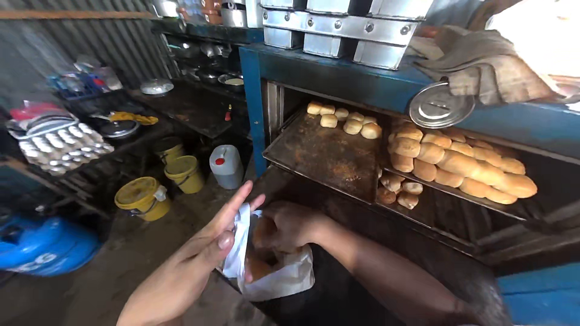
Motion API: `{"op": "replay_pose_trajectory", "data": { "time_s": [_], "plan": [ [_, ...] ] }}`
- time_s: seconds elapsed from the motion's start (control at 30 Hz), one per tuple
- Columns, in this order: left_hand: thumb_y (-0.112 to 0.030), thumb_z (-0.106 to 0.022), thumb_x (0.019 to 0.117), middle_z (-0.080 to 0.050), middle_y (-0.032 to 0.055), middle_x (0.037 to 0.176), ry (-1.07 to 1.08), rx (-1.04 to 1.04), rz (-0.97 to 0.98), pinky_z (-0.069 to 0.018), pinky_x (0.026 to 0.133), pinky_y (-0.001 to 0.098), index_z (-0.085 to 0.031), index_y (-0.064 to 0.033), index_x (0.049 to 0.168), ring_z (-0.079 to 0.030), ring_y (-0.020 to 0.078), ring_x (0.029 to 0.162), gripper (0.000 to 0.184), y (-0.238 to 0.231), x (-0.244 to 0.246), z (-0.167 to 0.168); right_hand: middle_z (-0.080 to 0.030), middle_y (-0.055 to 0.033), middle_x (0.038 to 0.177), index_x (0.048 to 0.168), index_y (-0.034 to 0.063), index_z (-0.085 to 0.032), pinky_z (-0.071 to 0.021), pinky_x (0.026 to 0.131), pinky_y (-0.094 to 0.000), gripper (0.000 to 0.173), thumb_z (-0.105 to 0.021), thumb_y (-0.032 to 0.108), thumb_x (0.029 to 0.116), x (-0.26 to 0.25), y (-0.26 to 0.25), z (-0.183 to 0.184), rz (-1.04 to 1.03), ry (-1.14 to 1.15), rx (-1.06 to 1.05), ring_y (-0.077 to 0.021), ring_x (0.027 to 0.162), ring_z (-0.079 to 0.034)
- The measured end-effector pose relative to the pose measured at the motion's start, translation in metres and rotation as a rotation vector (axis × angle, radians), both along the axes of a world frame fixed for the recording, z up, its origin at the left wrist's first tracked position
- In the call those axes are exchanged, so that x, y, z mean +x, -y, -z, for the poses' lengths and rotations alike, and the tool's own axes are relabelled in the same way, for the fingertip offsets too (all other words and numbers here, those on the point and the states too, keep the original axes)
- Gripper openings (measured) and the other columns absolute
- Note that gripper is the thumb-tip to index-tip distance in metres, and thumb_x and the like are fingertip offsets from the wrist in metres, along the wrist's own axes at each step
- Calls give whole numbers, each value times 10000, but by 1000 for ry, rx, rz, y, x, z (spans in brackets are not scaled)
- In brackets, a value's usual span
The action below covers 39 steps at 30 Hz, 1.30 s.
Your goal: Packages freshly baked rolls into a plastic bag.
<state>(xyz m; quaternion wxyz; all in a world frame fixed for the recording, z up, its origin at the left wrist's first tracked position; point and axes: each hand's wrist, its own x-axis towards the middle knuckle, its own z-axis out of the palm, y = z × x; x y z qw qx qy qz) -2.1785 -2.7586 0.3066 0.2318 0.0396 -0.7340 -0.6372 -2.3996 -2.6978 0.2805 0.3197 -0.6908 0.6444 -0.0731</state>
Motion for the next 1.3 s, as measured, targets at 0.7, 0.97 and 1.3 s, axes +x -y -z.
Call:
{"op": "replay_pose_trajectory", "data": {
  "time_s": [0.7, 0.97, 1.3],
  "plan": [
    [-695, -482, 974, -354, 78, 1660, -38, -85, -13, -566, 1016, 375, -108, -159, 1668, -470, 237, 1441, 954, -3, 15, 6, -701, -148, 1139, 1251, -18, -655, -570, 924, -387, 418, -765, 190, 907, 1, -23, 13, -139, 616, -156, -182, 1025, -680],
    [-648, -483, 999, -316, 60, 1675, -68, -89, 73, -618, 904, 364, -81, -176, 1671, -512, 212, 1403, 914, 1, 18, 4, -642, -192, 1280, 1309, 31, -635, -527, 951, -627, 591, -771, 446, 911, -127, -32, -59, 598, -245, -651, -362, 1153, -639],
    [-613, -482, 1018, -295, 73, 1685, -53, -141, 86, -500, 1108, 385, -75, -141, 1669, -409, 222, 1482, 902, 8, 15, 2, -714, -165, 1152, 1358, 127, -614, -557, 922, -585, 470, -689, 363, 959, -50, -76, 12, 323, -18, -103, -335, 1060, -701]
  ]
}}
